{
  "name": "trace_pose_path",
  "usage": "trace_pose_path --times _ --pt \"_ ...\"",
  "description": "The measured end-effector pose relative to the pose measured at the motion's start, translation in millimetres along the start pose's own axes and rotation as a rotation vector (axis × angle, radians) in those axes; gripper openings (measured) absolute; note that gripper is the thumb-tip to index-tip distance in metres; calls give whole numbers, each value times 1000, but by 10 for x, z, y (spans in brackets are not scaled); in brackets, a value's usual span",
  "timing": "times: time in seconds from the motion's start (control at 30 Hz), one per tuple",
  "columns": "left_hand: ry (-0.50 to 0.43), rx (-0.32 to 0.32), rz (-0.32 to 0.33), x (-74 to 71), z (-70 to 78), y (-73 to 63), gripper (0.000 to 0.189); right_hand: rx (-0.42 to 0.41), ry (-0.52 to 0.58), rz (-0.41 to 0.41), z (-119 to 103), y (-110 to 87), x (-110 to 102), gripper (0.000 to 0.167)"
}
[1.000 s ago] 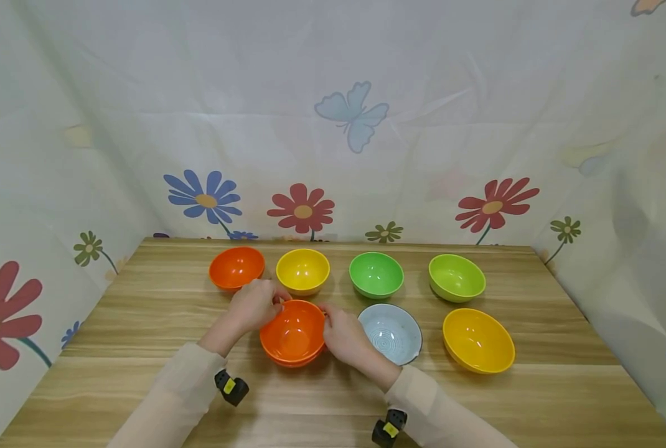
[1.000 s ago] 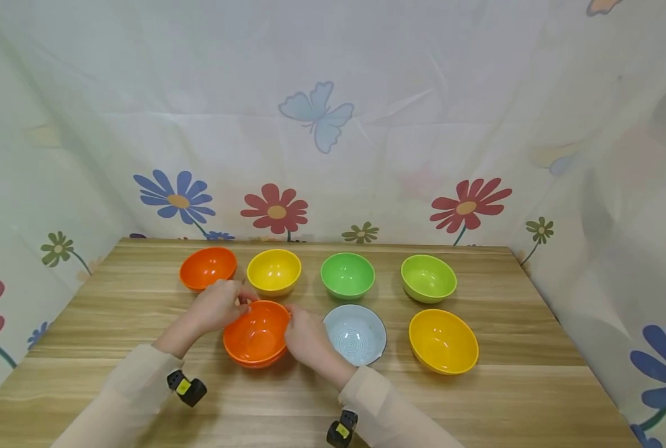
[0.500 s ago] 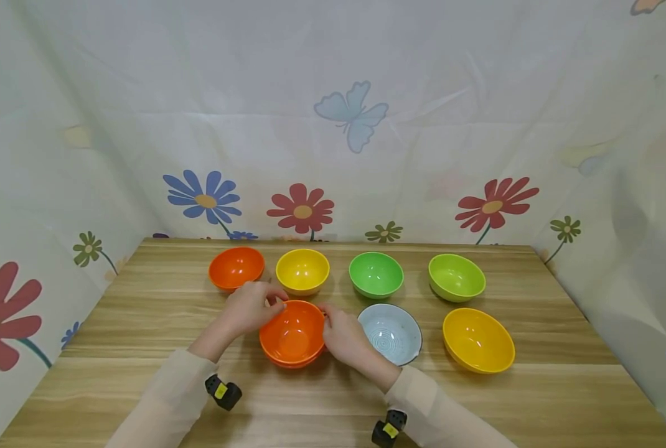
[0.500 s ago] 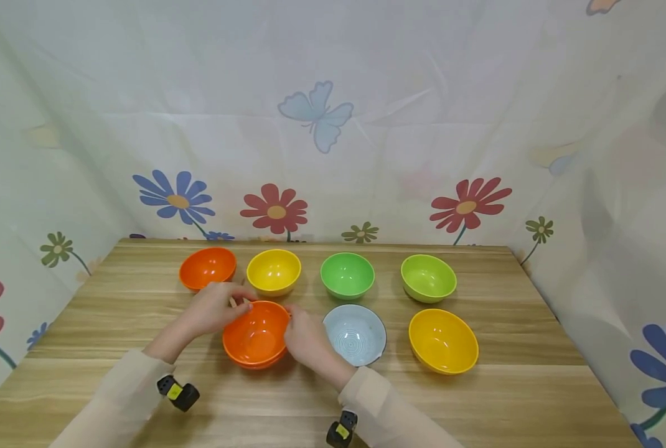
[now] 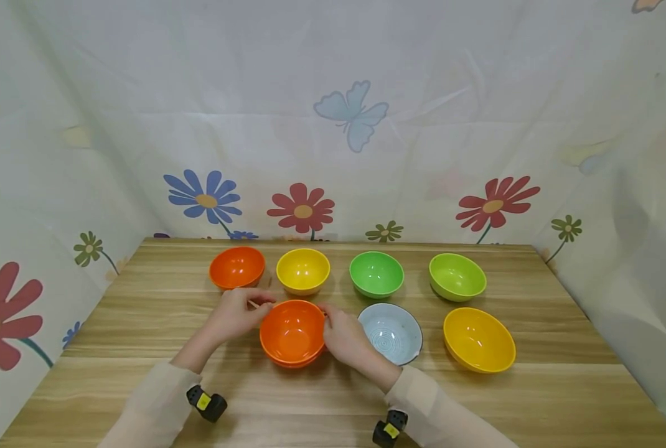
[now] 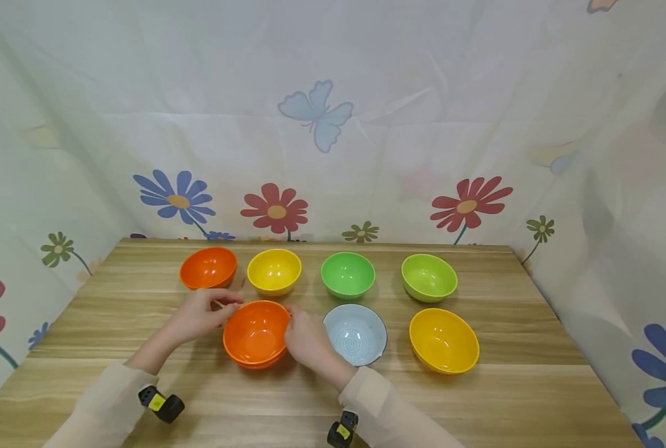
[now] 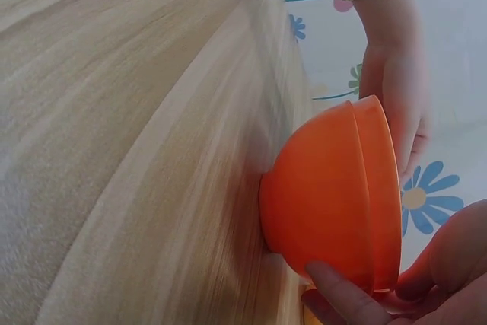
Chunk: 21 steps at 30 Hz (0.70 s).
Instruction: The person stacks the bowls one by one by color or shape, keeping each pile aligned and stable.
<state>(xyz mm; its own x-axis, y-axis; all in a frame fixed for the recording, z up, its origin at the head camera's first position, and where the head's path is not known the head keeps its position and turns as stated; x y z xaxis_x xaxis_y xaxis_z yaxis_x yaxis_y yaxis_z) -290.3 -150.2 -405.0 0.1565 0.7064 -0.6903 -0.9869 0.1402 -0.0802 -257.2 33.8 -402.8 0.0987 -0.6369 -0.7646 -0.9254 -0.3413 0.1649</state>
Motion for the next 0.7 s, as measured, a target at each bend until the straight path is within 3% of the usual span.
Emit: trace_pose_path --times 0.37,0.57,0.7 --pt "-117 -72 -81 57 -181 -36 22 -2 8 -9 0 -3 9 32" --pt "-324 -187 -215 172 -283 -90 32 1 11 -10 7 -4 18 32" --pt "-427 -198 -287 236 -301 -118 40 4 12 -12 14 -3 23 33"
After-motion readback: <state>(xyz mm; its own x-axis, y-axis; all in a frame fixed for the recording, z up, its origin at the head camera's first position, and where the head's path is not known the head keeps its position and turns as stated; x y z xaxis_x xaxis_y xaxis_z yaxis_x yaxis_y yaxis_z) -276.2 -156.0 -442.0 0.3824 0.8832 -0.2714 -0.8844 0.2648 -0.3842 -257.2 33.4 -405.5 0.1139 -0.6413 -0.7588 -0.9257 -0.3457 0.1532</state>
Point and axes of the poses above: each hand's wrist, its own y-axis towards the middle knuckle, its own x-axis out of the palm, z = x × y, the point moved 8 cm from there along y, towards the middle knuckle, and after that the axes turned 8 degrees about -x, right-handed, at the moved point
